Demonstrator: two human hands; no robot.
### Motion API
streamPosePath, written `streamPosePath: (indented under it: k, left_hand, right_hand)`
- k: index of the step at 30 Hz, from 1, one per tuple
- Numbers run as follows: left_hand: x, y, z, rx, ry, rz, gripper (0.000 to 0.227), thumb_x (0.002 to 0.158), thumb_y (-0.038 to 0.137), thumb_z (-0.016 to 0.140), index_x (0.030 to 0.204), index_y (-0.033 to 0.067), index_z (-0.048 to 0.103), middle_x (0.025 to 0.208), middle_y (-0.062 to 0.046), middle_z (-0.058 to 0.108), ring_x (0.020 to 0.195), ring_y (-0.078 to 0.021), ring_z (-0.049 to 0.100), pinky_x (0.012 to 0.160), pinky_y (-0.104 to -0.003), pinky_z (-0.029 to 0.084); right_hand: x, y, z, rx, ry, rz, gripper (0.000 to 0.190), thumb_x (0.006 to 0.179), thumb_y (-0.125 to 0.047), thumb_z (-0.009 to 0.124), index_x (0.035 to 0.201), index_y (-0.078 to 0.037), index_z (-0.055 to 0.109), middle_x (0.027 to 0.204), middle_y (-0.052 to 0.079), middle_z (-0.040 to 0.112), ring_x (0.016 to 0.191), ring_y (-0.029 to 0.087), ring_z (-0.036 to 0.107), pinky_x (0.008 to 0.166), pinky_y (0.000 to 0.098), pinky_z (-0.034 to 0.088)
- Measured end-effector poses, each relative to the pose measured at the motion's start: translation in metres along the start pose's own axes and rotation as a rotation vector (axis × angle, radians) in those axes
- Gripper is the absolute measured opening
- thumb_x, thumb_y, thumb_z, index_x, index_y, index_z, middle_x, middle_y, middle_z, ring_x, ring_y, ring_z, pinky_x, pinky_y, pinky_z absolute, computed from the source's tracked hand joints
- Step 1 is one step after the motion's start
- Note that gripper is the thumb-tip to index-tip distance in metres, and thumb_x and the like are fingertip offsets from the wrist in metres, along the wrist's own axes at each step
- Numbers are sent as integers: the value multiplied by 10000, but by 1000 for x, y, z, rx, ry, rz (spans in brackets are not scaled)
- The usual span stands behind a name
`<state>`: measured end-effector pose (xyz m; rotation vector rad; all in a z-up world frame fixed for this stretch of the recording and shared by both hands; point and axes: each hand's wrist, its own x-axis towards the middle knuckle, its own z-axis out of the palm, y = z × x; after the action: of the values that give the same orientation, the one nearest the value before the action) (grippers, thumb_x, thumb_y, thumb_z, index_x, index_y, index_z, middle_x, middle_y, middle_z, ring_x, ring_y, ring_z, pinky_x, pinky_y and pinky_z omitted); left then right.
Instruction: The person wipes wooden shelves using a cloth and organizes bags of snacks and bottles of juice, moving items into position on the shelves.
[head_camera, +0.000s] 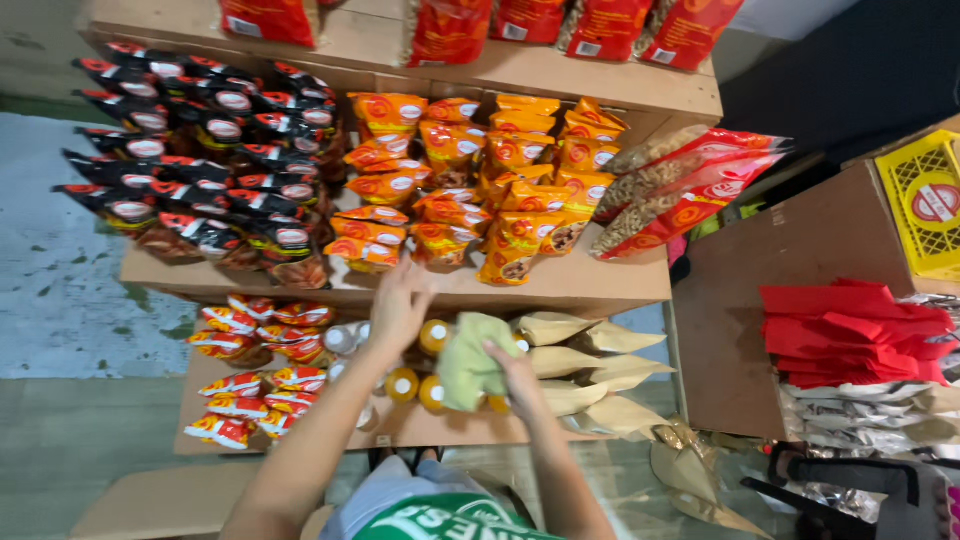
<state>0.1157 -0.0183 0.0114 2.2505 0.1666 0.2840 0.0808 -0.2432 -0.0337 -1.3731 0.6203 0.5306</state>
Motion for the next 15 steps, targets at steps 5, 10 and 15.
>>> streamPosePath:
  k: [5,10,15]
  left_hand:
    - [92,-12,-42,151,143,161,314,957,73,638,1251,-26,685,1303,-245,646,1176,-423,604,1024,-509,509]
    - [154,-30,-46,537,139,278,222,796,89,717,1017,74,731,973,-117,696,899,-360,612,734,-482,519]
    - [180,-54,-27,824,121,171,292,944,122,537,1207,125,663,1112,-104,609,1003,-313,597,705,-423,567]
  right_hand:
    - [-41,20,-84,45,233,-35,473,880,-247,777,1297,-60,658,1164,177,742,981,310,730,797,484,605]
    - [-107,64,-150,171,527,-39,360,892,-174,703,1230,-52,677,1044,143,732,794,307,692,489,455,533]
    - [-153,125,-181,353,767,5,435,932,-138,662,1334,17,606,1212,242,676,1038,399,660,832,592,557]
